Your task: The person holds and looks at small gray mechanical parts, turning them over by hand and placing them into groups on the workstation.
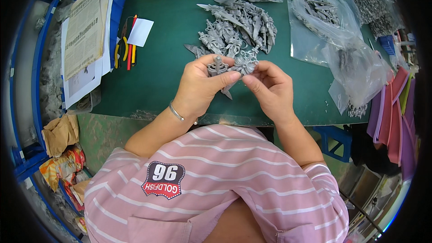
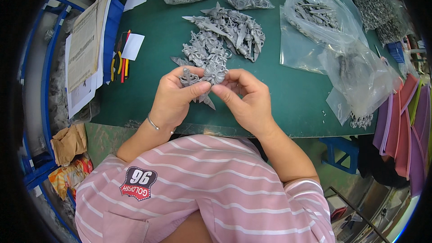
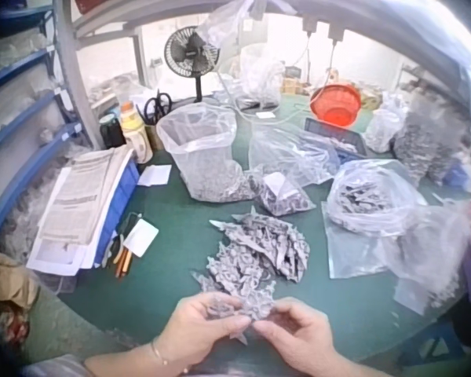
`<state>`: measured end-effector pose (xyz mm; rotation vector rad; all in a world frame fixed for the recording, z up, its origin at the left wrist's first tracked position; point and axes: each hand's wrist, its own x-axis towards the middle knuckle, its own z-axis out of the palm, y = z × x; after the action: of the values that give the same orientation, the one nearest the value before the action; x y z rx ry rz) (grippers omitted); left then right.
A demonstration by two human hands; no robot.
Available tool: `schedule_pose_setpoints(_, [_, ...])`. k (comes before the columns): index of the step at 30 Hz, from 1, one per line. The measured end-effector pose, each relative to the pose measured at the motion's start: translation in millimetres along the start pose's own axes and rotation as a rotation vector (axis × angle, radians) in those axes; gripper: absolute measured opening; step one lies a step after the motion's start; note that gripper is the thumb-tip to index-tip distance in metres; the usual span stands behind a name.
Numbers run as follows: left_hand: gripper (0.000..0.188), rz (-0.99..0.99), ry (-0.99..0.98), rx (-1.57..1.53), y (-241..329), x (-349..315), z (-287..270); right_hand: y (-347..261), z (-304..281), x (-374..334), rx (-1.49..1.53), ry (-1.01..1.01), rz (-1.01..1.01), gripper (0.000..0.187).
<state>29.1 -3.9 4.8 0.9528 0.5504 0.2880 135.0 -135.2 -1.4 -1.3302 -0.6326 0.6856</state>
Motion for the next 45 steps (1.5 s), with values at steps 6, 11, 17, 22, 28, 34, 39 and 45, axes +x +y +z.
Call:
schedule_pose_setpoints(6, [0.023, 0.296, -0.099, 0.115, -2.0, 1.6, -0.2, -8.1, -3.3, 5.0, -0.415, 0.024, -0.446, 0.018])
schedule_pose_setpoints(11, [0.025, 0.364, -0.119, 0.202, -1.4, 0.2, 0.6, -12.7, -5.9, 6.7, -0.540, 0.004, -0.638, 0.022])
schedule_pose_setpoints(17, [0.025, 0.391, -0.097, 0.315, -0.5, -3.0, 0.0, -15.4, -6.8, 6.2, -0.618, 0.009, -0.753, 0.024])
schedule_pose_setpoints(22, [0.024, 0.403, -0.097, 0.308, -4.4, -1.7, -0.7, -14.9, -4.8, 5.3, -0.553, 0.010, -0.687, 0.024])
schedule_pose_setpoints(28, [0.020, 0.372, -0.088, 0.257, -3.2, -3.9, 0.6, -14.5, -4.3, 5.9, -0.552, -0.002, -0.694, 0.024])
schedule_pose_setpoints(34, [0.032, 0.075, -0.112, 0.006, 0.8, -6.1, 1.9, -18.3, 1.1, -2.6, 0.124, 0.007, 0.156, 0.020])
schedule_pose_setpoints(39, [0.029, -0.112, -0.095, -0.161, 0.9, -0.4, 0.1, -18.3, -5.1, 2.4, 0.299, -0.087, 0.385, 0.025])
schedule_pose_setpoints(45, [0.023, -0.120, -0.061, -0.203, -2.1, 1.4, -3.7, -10.5, -8.0, -1.2, 0.381, -0.120, 0.420, 0.028])
